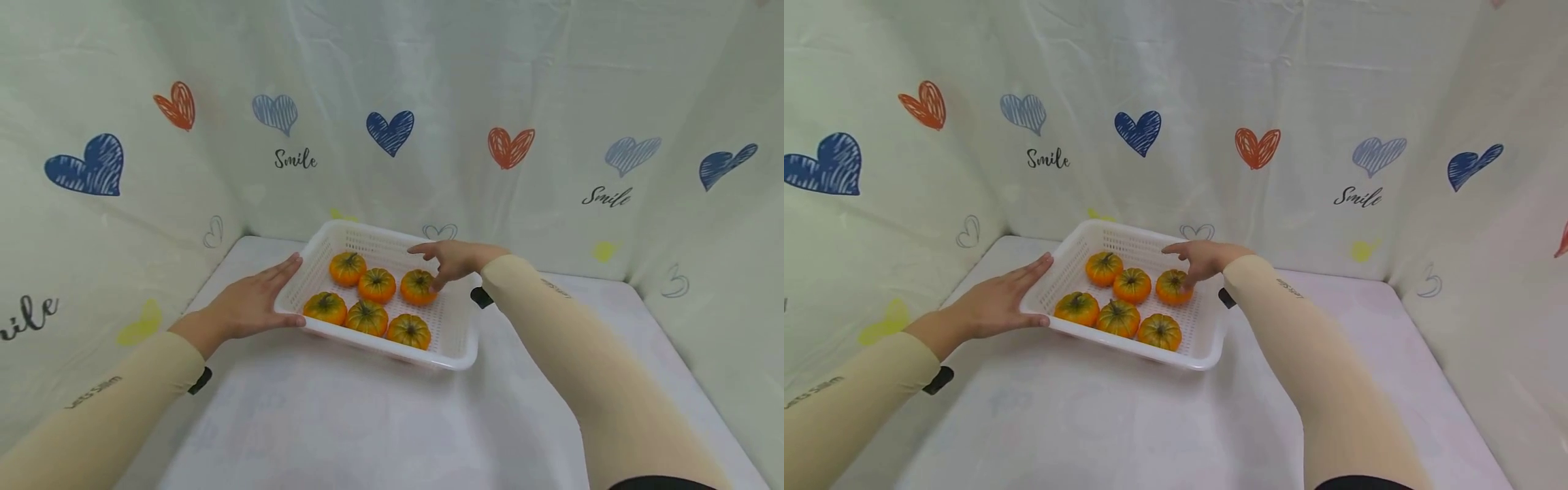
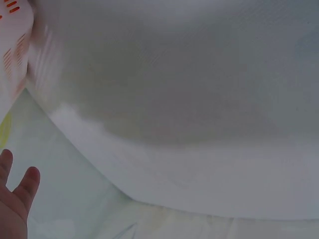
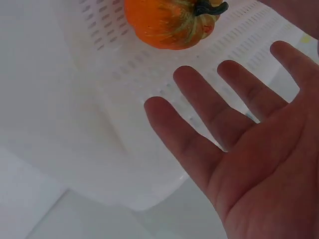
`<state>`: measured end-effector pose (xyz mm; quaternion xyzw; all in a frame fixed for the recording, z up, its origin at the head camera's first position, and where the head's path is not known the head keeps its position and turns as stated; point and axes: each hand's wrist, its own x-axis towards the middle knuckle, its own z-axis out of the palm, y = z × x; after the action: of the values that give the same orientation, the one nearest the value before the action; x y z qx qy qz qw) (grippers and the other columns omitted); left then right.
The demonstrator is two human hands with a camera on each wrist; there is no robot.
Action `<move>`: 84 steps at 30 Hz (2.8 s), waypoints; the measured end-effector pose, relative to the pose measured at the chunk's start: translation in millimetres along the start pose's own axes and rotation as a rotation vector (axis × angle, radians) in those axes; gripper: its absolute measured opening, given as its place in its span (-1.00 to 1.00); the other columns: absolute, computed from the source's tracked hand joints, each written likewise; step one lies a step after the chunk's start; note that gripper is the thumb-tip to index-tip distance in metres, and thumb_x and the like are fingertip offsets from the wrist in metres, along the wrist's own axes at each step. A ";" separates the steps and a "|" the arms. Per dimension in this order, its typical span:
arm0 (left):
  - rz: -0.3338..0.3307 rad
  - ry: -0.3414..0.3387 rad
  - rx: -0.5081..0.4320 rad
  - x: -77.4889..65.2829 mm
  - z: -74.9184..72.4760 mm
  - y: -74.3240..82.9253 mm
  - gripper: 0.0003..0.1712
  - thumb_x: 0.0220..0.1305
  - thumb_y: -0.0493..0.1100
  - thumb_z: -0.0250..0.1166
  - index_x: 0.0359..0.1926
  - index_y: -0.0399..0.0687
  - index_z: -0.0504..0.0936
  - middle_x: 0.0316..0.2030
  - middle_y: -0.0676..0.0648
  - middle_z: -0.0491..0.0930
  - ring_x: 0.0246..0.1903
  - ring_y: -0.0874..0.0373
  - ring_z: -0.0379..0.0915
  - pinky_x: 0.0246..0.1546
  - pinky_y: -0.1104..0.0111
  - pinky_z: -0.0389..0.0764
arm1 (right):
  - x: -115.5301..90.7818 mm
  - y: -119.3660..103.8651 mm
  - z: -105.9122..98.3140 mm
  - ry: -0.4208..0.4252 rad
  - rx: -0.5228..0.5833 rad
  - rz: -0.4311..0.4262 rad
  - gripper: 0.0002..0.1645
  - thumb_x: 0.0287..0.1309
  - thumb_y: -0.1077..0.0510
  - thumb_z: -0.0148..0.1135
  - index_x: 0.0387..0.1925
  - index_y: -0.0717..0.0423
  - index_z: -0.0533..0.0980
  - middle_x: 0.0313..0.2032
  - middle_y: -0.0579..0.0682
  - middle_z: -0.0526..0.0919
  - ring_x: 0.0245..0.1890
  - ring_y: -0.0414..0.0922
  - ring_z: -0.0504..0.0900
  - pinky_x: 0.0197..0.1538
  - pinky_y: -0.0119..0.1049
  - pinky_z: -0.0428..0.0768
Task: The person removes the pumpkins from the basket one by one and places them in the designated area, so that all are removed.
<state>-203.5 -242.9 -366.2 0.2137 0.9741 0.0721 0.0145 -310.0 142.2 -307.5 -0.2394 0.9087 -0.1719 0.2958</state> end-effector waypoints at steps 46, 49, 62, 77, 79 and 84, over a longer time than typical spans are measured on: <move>-0.051 -0.023 -0.022 -2.2 1.4 3.1 0.30 0.15 0.61 0.07 0.60 -0.05 -0.22 0.57 -0.16 -0.16 0.41 -0.28 0.09 0.27 -0.17 0.26 | 28.1 -1.2 24.7 -0.114 0.181 0.125 -0.09 0.15 0.43 0.34 0.46 -0.20 0.31 0.38 0.13 0.30 0.10 0.09 0.44 0.08 -0.07 0.61; -0.049 -0.022 -0.024 -2.5 0.8 3.4 0.30 0.15 0.60 0.07 0.60 -0.05 -0.22 0.57 -0.16 -0.16 0.41 -0.28 0.09 0.27 -0.17 0.26 | 28.3 0.5 22.8 -0.106 0.186 0.119 -0.09 0.14 0.41 0.37 0.45 -0.22 0.32 0.36 0.16 0.31 0.09 0.09 0.45 0.05 -0.08 0.62; -0.043 -0.020 -0.033 -3.2 -0.2 4.3 0.30 0.15 0.60 0.08 0.60 -0.07 -0.19 0.56 -0.17 -0.14 0.40 -0.29 0.10 0.26 -0.17 0.28 | 19.1 1.0 7.1 -0.088 0.204 0.060 -0.10 0.19 0.33 0.36 0.47 -0.26 0.25 0.34 0.30 0.27 -0.01 0.03 0.61 0.09 -0.02 0.60; -0.031 -0.018 -0.046 -2.1 1.9 3.1 0.30 0.14 0.60 0.09 0.60 -0.07 -0.18 0.56 -0.16 -0.14 0.40 -0.30 0.11 0.25 -0.18 0.28 | -9.8 4.8 -19.8 0.023 0.249 -0.043 -0.08 0.18 0.21 0.40 0.49 -0.24 0.21 0.38 0.21 0.21 0.20 0.11 0.44 0.03 -0.13 0.63; -0.031 -0.016 -0.045 -2.0 1.9 2.9 0.30 0.14 0.60 0.09 0.60 -0.06 -0.18 0.56 -0.16 -0.14 0.40 -0.30 0.11 0.25 -0.18 0.29 | -17.1 9.2 -25.7 0.045 0.255 -0.049 -0.08 0.18 0.19 0.41 0.49 -0.23 0.21 0.38 0.21 0.22 0.20 0.12 0.43 0.04 -0.12 0.63; -0.031 -0.020 -0.040 -2.0 2.0 3.0 0.30 0.14 0.61 0.08 0.60 -0.05 -0.18 0.57 -0.16 -0.15 0.39 -0.30 0.11 0.24 -0.18 0.30 | -43.7 28.6 -38.4 0.126 0.305 -0.064 -0.07 0.18 0.17 0.42 0.49 -0.23 0.20 0.38 0.16 0.26 0.24 0.15 0.40 0.07 -0.04 0.61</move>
<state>-200.3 -240.8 -367.7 0.1988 0.9755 0.0893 0.0298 -312.2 195.9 -271.2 -0.2092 0.8807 -0.3319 0.2655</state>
